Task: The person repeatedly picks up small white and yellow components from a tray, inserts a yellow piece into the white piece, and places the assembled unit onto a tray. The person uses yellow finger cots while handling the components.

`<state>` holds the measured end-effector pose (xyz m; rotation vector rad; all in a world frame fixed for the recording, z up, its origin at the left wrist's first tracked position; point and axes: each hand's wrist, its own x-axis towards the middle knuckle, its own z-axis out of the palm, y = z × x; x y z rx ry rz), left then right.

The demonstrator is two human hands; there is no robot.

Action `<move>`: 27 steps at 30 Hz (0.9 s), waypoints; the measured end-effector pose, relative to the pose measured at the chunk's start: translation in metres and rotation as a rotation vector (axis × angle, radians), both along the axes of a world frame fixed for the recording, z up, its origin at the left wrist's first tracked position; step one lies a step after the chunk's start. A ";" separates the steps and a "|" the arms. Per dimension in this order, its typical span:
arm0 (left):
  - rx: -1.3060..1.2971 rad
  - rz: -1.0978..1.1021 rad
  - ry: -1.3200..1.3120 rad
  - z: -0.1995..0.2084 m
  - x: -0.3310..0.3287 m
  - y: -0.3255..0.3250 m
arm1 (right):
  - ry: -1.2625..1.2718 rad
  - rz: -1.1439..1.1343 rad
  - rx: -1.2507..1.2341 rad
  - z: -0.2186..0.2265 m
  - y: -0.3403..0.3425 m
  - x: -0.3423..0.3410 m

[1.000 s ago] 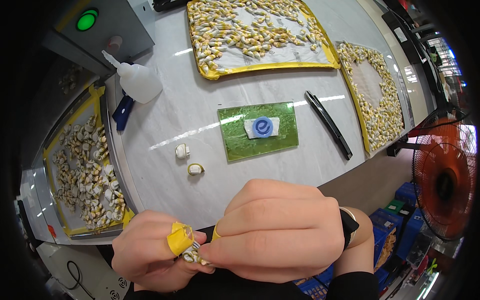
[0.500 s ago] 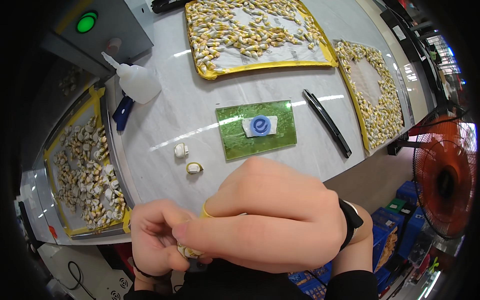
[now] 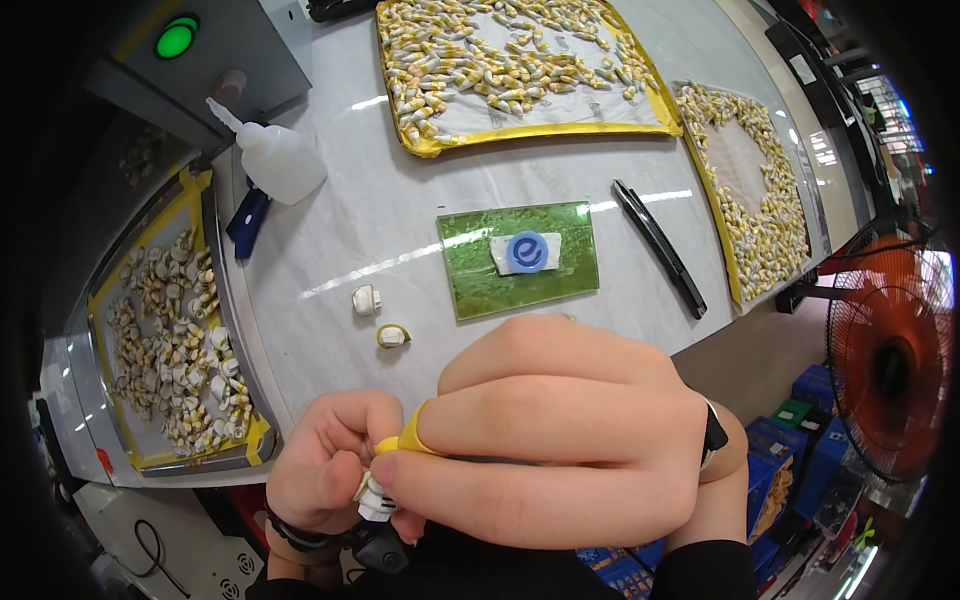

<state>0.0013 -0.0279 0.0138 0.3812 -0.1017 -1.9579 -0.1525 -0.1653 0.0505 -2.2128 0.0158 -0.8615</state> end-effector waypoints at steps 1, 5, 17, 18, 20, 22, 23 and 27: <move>-0.001 -0.005 0.002 -0.001 0.000 0.000 | 0.000 -0.001 -0.017 0.000 0.000 0.000; -0.010 -0.023 -0.014 -0.002 0.001 -0.003 | -0.012 0.006 -0.086 -0.001 -0.003 0.000; -0.157 0.426 -0.563 0.008 -0.017 0.003 | 0.077 -0.037 0.000 0.003 0.003 -0.006; -0.203 0.495 -0.659 0.004 -0.020 0.004 | 0.102 -0.040 0.021 0.008 0.005 -0.010; -0.289 0.638 -0.862 -0.007 -0.024 0.007 | 0.106 -0.025 0.023 0.008 0.006 -0.012; -0.458 0.622 -0.865 -0.009 -0.019 0.004 | 0.073 -0.006 -0.013 0.006 0.006 -0.013; -0.482 0.647 -0.842 -0.010 -0.019 0.002 | 0.056 0.002 -0.028 0.005 0.007 -0.013; -0.597 0.551 -0.880 -0.010 -0.010 -0.001 | 0.042 -0.011 -0.040 0.007 0.012 -0.012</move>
